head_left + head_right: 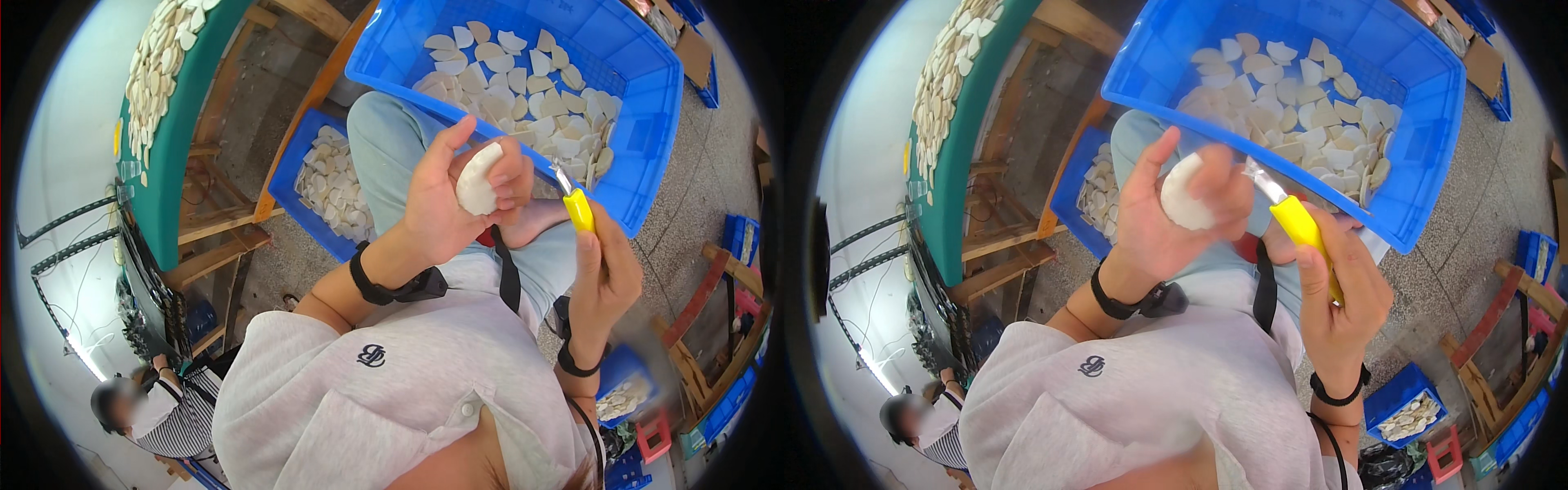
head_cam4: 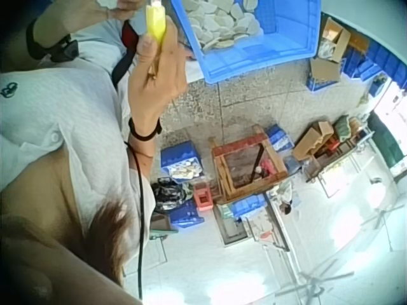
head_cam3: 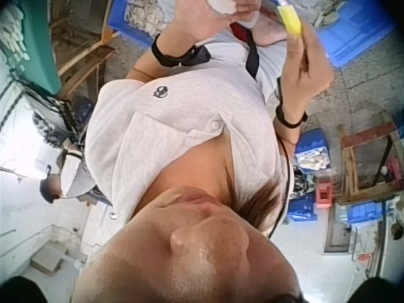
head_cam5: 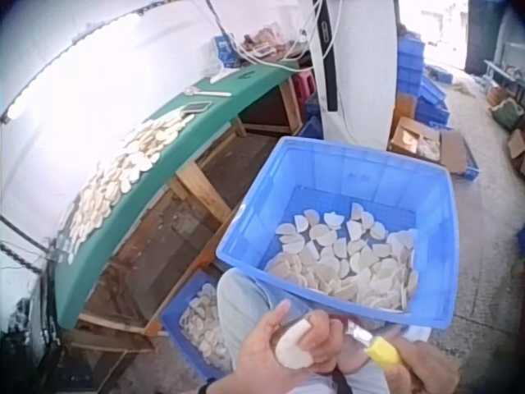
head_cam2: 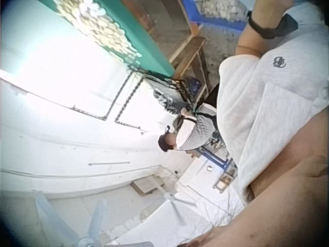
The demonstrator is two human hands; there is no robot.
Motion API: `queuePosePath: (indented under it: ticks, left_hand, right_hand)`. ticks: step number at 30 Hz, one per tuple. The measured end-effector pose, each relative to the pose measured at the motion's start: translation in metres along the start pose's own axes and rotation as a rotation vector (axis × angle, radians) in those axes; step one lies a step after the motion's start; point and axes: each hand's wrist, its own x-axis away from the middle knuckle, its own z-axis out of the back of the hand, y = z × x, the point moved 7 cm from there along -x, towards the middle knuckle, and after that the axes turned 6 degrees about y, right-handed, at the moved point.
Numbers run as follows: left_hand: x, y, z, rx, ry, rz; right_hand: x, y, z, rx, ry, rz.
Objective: Scraping and cleaning small white objects using a utility knife while sitting on the floor.
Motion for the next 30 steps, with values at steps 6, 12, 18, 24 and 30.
queuePosePath:
  ticks: [6, 12, 18, 24, 30]
  left_hand:
    - [0.003, 0.0, -0.002, -0.05, 0.242, 0.025]
    - [0.007, 0.004, 0.003, -0.439, 0.081, -0.116]
    - [0.013, 0.007, -0.004, -0.703, 0.151, -0.2]
    - [0.013, 0.01, -0.009, -0.731, 0.116, -0.274]
    - [0.017, 0.022, -0.014, -1.021, 0.109, -0.509]
  right_hand:
    - [0.0, -0.004, -0.005, 0.005, -0.067, 0.029]
    - [-0.004, -0.012, -0.01, 0.006, -0.093, 0.127]
    - [-0.007, -0.017, -0.012, 0.05, -0.163, 0.19]
    - [-0.008, -0.018, -0.01, 0.111, -0.175, 0.223]
    - [-0.008, -0.02, -0.011, 0.188, -0.204, 0.28]
